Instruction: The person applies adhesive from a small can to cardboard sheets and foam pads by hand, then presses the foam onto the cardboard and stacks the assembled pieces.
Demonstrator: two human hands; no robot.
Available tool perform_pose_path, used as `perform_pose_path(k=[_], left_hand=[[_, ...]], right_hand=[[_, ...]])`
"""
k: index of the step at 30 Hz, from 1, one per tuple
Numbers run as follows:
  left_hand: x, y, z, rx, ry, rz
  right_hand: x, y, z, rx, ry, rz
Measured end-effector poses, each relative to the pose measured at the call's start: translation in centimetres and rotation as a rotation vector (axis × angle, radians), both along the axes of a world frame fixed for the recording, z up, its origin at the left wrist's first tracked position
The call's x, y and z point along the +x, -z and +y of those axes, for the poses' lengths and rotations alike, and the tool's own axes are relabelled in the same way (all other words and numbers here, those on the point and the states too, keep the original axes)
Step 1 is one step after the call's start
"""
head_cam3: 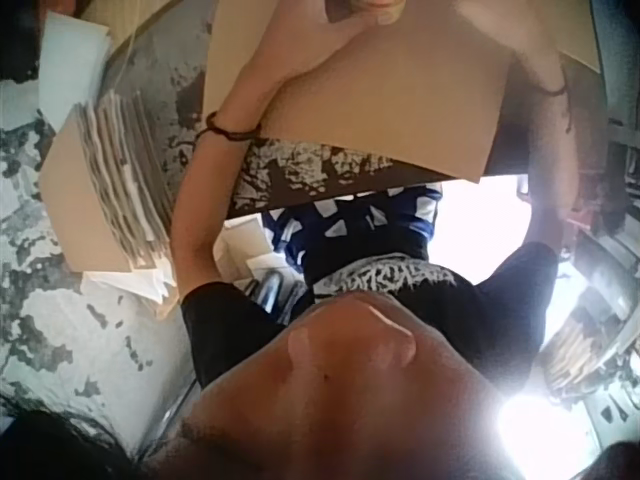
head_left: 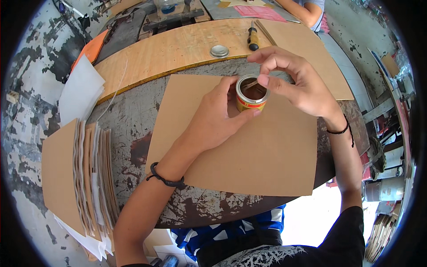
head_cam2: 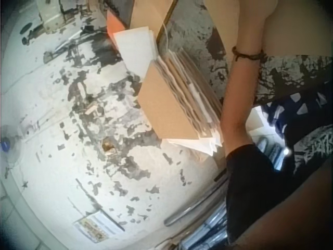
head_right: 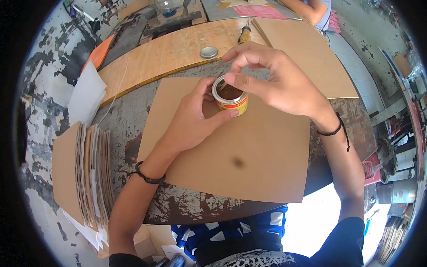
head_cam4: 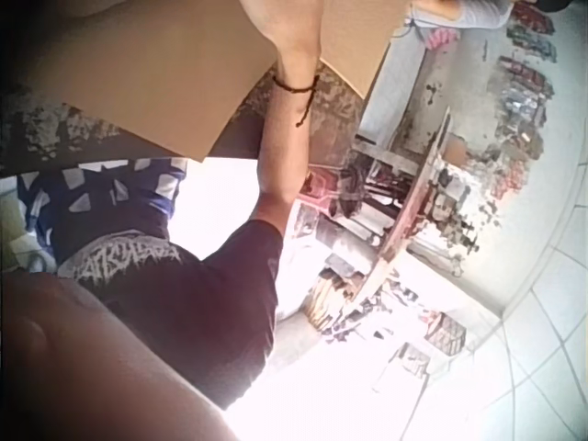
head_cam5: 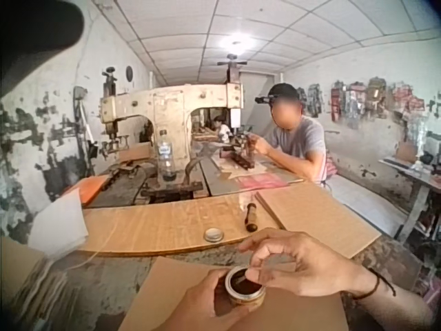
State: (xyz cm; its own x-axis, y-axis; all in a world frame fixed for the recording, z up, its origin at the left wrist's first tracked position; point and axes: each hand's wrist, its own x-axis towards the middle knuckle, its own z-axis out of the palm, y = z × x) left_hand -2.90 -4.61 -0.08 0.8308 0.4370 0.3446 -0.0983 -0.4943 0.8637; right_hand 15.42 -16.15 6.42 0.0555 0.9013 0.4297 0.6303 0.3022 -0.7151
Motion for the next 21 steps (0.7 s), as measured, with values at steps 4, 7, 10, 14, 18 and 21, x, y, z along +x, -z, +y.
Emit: perform_pose_path(k=[4,7,10,14,18,21], left_hand=[[-0.1,-0.4,0.0,0.013,0.014,0.013],[-0.2,-0.6,0.1,-0.049,0.045,0.057],[-0.2,-0.8,0.2,-0.093,0.1,0.056],[-0.3,-0.3,0.6,-0.061,0.12,0.041],[0.0,-0.4,0.3,-0.038,0.079,0.077],[0.0,-0.4,0.1,-0.092,0.064,0.078]], right_hand=[[-0.5,-0.8,-0.4,-0.014,0.017,0.003],[-0.7,0.0,-0.1,0.025,0.04,0.051],[-0.8,0.4,0.0,0.035,0.091,0.053],[-1.3,0.4,0.2,0.029,0.165,0.035],[-1.1,1.1,0.6,0.158,0.116,0.075],[-1.3,0.3,0.1,0.118,0.163,0.047]])
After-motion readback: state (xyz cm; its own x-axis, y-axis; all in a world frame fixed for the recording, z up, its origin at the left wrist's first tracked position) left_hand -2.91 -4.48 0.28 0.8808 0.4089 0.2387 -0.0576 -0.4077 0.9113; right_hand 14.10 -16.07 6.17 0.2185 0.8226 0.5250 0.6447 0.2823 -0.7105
